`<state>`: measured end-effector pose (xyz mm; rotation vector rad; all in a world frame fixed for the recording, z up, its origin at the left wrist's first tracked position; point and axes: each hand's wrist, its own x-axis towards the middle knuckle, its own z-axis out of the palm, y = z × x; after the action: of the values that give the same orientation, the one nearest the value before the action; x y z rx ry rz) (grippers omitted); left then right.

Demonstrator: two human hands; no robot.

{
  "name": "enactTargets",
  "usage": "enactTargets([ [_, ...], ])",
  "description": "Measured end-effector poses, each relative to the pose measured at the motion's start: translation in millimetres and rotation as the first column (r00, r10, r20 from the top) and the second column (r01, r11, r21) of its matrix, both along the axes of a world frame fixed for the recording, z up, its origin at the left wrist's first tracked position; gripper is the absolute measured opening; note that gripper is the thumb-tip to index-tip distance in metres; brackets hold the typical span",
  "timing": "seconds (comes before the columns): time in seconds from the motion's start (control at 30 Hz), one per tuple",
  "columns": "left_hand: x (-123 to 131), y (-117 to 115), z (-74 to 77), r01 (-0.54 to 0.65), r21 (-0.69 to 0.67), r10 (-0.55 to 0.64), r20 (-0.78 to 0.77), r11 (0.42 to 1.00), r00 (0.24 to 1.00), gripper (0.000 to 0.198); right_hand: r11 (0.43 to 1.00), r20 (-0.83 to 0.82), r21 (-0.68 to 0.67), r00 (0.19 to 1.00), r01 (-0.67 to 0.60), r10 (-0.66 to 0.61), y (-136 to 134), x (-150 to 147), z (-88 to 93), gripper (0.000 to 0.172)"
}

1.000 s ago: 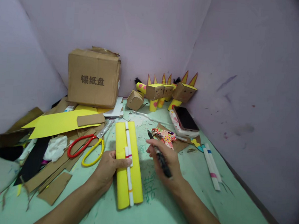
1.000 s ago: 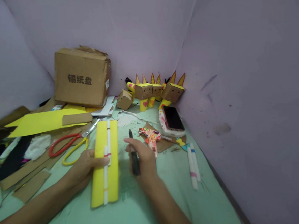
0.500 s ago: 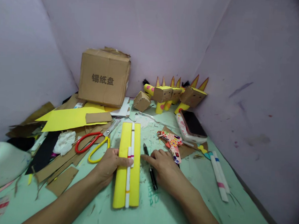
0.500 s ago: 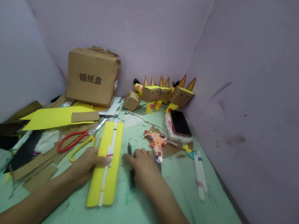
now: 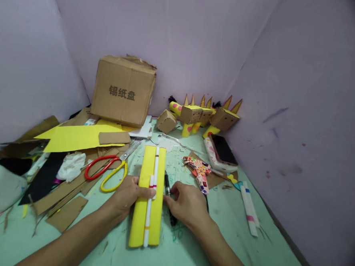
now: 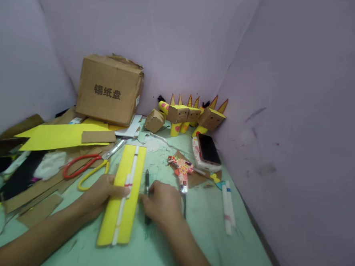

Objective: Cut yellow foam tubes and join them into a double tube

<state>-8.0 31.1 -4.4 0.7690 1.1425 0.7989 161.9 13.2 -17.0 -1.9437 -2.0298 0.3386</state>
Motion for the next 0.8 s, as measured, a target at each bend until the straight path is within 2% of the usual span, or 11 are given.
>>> enactTargets([
  [0.27, 2.7, 1.6, -0.2, 0.034, -0.029, -0.035, -0.015, 0.999, 0.999, 0.027, 0.996, -0.132, 0.042, 0.989, 0.08, -0.074, 2.6, -1.2, -1.4, 0.016],
  [0.37, 3.1, 0.7, 0.8, 0.019, -0.026, -0.02, -0.032, 0.999, 0.999, 0.026, 0.991, -0.245, 0.071, 0.965, 0.112, -0.091, 3.8, -0.5, -3.7, 0.015],
  [0.5, 3.2, -0.6, 2.0, 0.019, -0.013, -0.02, -0.017, 1.0, 1.0, 0.024, 0.976, -0.458, 0.147, 0.886, 0.159, -0.075, 6.7, 3.7, -3.6, 0.023],
  [0.63, 2.5, -0.4, 2.4, 0.017, 0.0, -0.017, -0.001, 1.0, 1.0, 0.024, 0.956, -0.632, 0.199, 0.773, 0.218, -0.045, 13.3, 6.8, 5.6, 0.031],
  [0.73, 1.4, -0.3, 2.0, 0.024, 0.006, -0.024, 0.009, 1.0, 1.0, 0.024, 0.949, -0.705, 0.227, 0.709, 0.217, 0.006, 21.2, 2.5, 17.4, 0.028],
  [0.8, 0.9, -0.3, 1.3, 0.028, 0.011, -0.028, 0.015, 1.0, 0.999, 0.023, 0.943, -0.708, 0.258, 0.705, 0.21, 0.037, 28.1, -4.0, 23.5, 0.027],
])
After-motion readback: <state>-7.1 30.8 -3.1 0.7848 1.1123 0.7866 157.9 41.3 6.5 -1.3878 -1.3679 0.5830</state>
